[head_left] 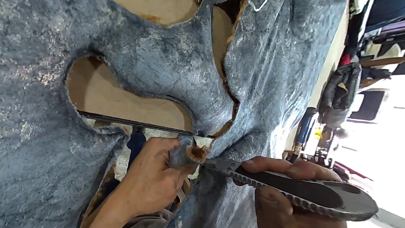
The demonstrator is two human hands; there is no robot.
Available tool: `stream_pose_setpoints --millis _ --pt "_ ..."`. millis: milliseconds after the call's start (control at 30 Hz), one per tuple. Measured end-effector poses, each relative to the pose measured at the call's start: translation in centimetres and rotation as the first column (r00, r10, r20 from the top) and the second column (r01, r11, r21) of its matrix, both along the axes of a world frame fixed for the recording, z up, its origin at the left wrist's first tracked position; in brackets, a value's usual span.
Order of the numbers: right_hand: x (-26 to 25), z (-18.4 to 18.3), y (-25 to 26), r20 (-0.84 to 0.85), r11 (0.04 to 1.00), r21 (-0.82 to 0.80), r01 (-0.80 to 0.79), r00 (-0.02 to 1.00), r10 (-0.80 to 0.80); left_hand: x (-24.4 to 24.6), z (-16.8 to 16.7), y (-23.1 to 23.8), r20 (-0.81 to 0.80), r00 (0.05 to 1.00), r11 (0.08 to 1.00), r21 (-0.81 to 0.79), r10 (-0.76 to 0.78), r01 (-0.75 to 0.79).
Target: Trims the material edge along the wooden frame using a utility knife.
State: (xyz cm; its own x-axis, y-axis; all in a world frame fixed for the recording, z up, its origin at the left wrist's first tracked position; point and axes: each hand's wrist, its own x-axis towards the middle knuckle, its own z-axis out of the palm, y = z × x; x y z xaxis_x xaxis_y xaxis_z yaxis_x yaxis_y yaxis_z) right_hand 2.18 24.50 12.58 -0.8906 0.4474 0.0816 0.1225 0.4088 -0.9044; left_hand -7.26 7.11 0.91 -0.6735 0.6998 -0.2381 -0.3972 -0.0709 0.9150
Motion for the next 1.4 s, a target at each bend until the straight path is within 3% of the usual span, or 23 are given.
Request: stream_pose_setpoints --millis 700,1400 --pt "-0.5 0.3 1.6 0.033 0.983 0.145 0.109 0.993 -0.115 -0.5 0.9 0.4 0.066 0.994 0.996 0.004 0.089 -0.089" --pt "-1.5 -0.1 3.1 0.03 0.993 0.077 0.086 0.996 -0.088 -0.3 0.8 0.2 0.136 0.974 0.983 0.009 0.18 -0.183"
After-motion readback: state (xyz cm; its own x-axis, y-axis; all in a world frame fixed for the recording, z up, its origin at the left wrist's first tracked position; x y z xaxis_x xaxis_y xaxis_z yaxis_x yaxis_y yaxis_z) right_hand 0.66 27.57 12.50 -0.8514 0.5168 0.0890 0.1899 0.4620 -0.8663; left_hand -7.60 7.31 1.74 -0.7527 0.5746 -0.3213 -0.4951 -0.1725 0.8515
